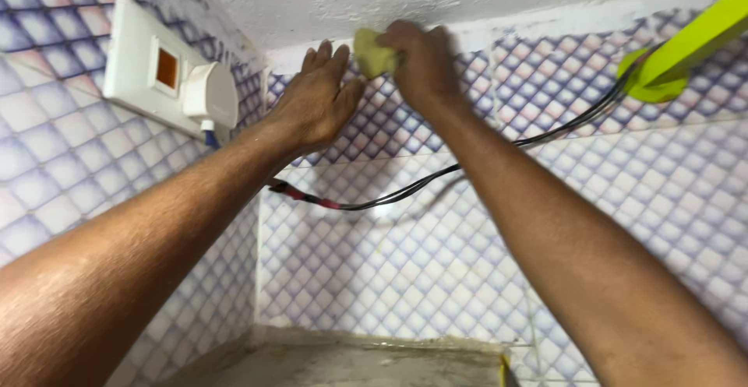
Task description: The person wipes a tiled wall and a corner shelf with a sponge, then rinses the sponge in a green bucket.
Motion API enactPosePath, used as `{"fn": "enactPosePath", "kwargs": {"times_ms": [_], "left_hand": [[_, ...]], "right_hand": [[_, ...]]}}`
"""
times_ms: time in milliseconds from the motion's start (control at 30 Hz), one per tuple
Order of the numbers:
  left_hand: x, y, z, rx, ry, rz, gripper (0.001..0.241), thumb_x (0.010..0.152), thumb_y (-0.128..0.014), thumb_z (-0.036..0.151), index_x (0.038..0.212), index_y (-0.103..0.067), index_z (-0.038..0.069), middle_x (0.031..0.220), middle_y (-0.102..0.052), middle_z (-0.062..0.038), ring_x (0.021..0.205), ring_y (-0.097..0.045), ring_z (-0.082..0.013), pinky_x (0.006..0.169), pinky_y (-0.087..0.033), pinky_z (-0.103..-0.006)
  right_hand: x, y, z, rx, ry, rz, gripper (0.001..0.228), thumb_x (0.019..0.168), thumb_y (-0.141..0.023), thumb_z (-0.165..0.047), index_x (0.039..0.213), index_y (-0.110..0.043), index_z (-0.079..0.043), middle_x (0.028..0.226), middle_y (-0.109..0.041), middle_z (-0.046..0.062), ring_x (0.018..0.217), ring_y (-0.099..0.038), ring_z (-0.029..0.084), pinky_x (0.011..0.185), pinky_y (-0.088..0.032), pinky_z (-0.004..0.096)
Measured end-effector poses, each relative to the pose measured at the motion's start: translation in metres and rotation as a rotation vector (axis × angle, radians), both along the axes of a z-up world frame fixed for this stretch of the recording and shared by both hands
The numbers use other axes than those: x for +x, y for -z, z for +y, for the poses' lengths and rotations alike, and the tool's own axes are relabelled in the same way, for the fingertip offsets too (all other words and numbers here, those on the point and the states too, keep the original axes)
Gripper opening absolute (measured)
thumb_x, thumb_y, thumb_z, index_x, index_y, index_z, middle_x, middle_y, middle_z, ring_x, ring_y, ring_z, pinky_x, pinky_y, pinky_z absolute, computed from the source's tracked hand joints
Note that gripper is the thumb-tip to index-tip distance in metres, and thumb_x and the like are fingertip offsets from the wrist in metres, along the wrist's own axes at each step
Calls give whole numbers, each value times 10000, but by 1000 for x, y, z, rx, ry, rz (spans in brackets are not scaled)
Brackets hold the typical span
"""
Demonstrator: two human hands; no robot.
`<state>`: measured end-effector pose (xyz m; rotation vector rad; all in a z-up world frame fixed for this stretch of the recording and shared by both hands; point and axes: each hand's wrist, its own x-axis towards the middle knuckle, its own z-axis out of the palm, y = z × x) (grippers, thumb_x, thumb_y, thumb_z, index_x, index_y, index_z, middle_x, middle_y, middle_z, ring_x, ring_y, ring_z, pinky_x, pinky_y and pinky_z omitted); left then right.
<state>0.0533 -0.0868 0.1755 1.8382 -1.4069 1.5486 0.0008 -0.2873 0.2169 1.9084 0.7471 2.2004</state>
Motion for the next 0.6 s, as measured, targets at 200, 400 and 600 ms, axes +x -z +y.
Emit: {"fn": "enactPosePath", "kwargs": {"times_ms": [200,400,600], "left_hand": [[13,2,-7,-178,63,143,747,1020,-354,466,1544,-280,-62,1622,-220,-338,1538,-182,-468,1263,-186,-492],[17,1,7,-119,32,52,761,1083,-346,462,1541,-262,-139,1604,-204,-410,1541,-151,-514,1283,-165,-503],[18,1,-5,-194,75,57,764,1055,-345,471,1533,-285,-122,1604,-214,-397,1535,-159,-505,1266,-171,-511]], "right_hand": [[68,66,55,-209,139,535,251,864,-690,-108,1100,-774,-109,1086,-768,93,950,-726,276,878,-541,387],[28,12,27,66,21,233,308,892,-696,-167,1186,-744,-90,1140,-746,117,982,-727,254,881,-568,384],[78,11,54,-335,632,372,239,988,-601,-159,1134,-728,-19,1184,-723,192,1155,-642,332,1100,-437,447]]}}
